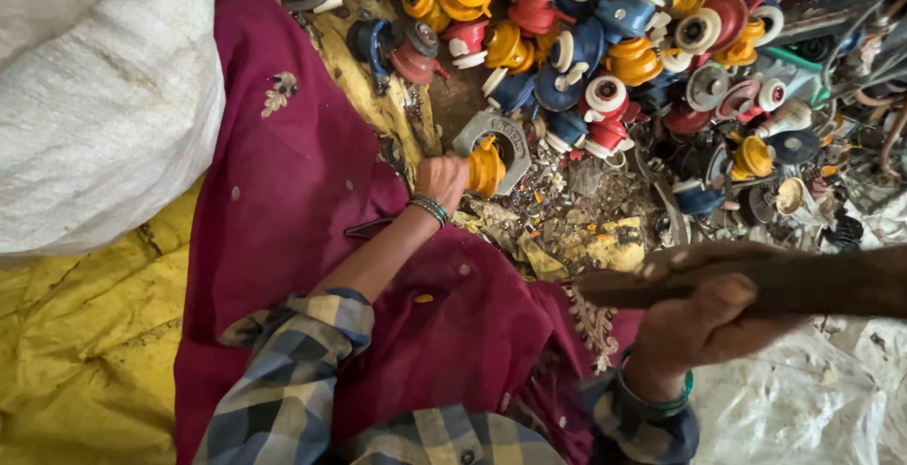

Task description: The person sits on the floor and uses a hammer to strike a yellow plastic part held in a metal fixture, breaking it into pieces. The person then picks up the broken pieces and discards them.

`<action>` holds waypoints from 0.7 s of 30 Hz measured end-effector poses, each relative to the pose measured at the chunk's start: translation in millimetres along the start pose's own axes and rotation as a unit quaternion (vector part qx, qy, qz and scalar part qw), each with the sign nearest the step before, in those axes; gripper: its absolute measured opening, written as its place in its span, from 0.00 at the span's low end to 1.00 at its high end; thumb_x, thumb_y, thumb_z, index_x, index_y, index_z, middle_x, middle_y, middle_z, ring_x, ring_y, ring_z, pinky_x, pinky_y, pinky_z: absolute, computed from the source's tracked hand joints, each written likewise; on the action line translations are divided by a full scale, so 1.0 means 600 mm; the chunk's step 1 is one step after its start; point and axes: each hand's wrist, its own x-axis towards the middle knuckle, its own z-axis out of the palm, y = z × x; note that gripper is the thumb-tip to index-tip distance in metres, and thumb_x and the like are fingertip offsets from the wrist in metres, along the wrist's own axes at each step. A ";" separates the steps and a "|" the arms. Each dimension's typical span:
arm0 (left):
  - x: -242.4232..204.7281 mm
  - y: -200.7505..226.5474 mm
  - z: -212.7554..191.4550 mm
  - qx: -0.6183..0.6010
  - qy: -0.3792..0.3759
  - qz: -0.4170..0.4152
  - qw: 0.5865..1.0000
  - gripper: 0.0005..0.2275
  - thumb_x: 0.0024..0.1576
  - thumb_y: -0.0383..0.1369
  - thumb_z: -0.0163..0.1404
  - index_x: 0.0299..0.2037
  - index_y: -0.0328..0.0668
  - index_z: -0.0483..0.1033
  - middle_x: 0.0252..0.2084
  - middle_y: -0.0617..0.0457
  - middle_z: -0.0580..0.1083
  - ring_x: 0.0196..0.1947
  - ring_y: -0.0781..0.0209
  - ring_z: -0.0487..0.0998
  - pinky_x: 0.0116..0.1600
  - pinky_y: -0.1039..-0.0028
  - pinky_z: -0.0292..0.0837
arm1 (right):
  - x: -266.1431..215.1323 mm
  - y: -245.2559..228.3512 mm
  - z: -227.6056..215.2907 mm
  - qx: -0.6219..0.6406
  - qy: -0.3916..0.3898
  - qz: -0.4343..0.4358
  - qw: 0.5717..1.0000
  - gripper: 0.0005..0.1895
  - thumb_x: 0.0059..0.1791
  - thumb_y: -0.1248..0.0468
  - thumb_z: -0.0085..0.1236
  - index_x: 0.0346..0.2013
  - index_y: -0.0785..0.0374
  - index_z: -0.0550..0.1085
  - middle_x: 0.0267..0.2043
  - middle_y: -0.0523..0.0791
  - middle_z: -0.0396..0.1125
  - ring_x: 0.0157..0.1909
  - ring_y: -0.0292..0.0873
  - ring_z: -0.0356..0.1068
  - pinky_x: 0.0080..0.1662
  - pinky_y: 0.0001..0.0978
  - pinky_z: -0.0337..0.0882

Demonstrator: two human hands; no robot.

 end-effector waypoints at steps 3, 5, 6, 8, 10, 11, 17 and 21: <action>-0.007 0.005 0.027 -0.013 0.024 0.002 1.000 0.05 0.53 0.29 0.52 0.27 0.45 0.79 0.25 0.49 0.78 0.23 0.60 0.80 0.24 0.67 0.73 | -0.019 0.030 0.041 -0.173 -0.020 -0.050 0.983 0.12 0.58 0.61 0.47 0.51 0.68 0.68 0.31 0.49 0.71 0.28 0.40 0.73 0.29 0.35 0.75; -0.004 0.008 0.041 -0.025 0.084 0.013 0.996 0.04 0.52 0.30 0.52 0.26 0.47 0.79 0.24 0.50 0.78 0.24 0.58 0.81 0.25 0.65 0.73 | -0.060 0.068 0.085 -0.338 -0.135 0.032 0.931 0.13 0.57 0.62 0.47 0.51 0.68 0.67 0.31 0.49 0.71 0.28 0.41 0.73 0.29 0.36 0.75; -0.003 0.017 0.047 -0.051 0.087 0.001 0.995 0.05 0.53 0.31 0.52 0.27 0.46 0.79 0.24 0.49 0.78 0.23 0.58 0.81 0.26 0.66 0.73 | -0.083 0.085 0.103 -0.392 -0.213 0.073 0.892 0.13 0.56 0.62 0.47 0.51 0.69 0.67 0.31 0.49 0.71 0.28 0.42 0.73 0.29 0.37 0.74; 0.017 0.021 0.046 -0.099 0.101 -0.022 0.990 0.06 0.55 0.32 0.52 0.28 0.45 0.79 0.23 0.48 0.77 0.22 0.57 0.80 0.26 0.66 0.73 | -0.108 0.108 0.122 -0.408 -0.285 0.160 0.852 0.14 0.55 0.62 0.48 0.50 0.70 0.67 0.31 0.50 0.71 0.28 0.43 0.72 0.29 0.39 0.74; 0.015 0.020 0.045 -0.066 0.058 -0.006 0.996 0.05 0.52 0.32 0.52 0.25 0.47 0.79 0.23 0.49 0.77 0.23 0.57 0.80 0.26 0.64 0.73 | -0.124 0.106 0.111 -0.387 -0.275 0.275 0.836 0.14 0.54 0.62 0.48 0.50 0.70 0.67 0.30 0.50 0.71 0.28 0.44 0.72 0.30 0.41 0.74; -0.003 0.024 0.049 -0.052 0.026 0.002 0.998 0.04 0.50 0.32 0.52 0.24 0.49 0.79 0.23 0.49 0.77 0.24 0.56 0.80 0.26 0.63 0.73 | -0.130 0.093 0.088 -0.384 -0.251 0.348 0.817 0.15 0.54 0.62 0.48 0.50 0.71 0.66 0.30 0.50 0.71 0.28 0.45 0.72 0.30 0.42 0.73; -0.014 0.022 0.022 -0.035 0.044 -0.004 0.998 0.05 0.53 0.30 0.51 0.27 0.47 0.79 0.22 0.50 0.78 0.23 0.58 0.81 0.24 0.65 0.72 | -0.011 0.019 -0.032 0.022 -0.034 0.030 0.999 0.21 0.59 0.55 0.42 0.62 0.65 0.62 0.42 0.49 0.72 0.39 0.43 0.75 0.41 0.35 0.80; -0.010 0.027 0.025 -0.022 0.043 -0.015 0.999 0.04 0.53 0.30 0.51 0.28 0.46 0.79 0.22 0.50 0.78 0.22 0.59 0.81 0.23 0.66 0.72 | -0.029 0.064 -0.023 -0.176 -0.004 -0.073 0.982 0.19 0.59 0.56 0.45 0.58 0.66 0.64 0.36 0.50 0.71 0.32 0.42 0.73 0.35 0.35 0.75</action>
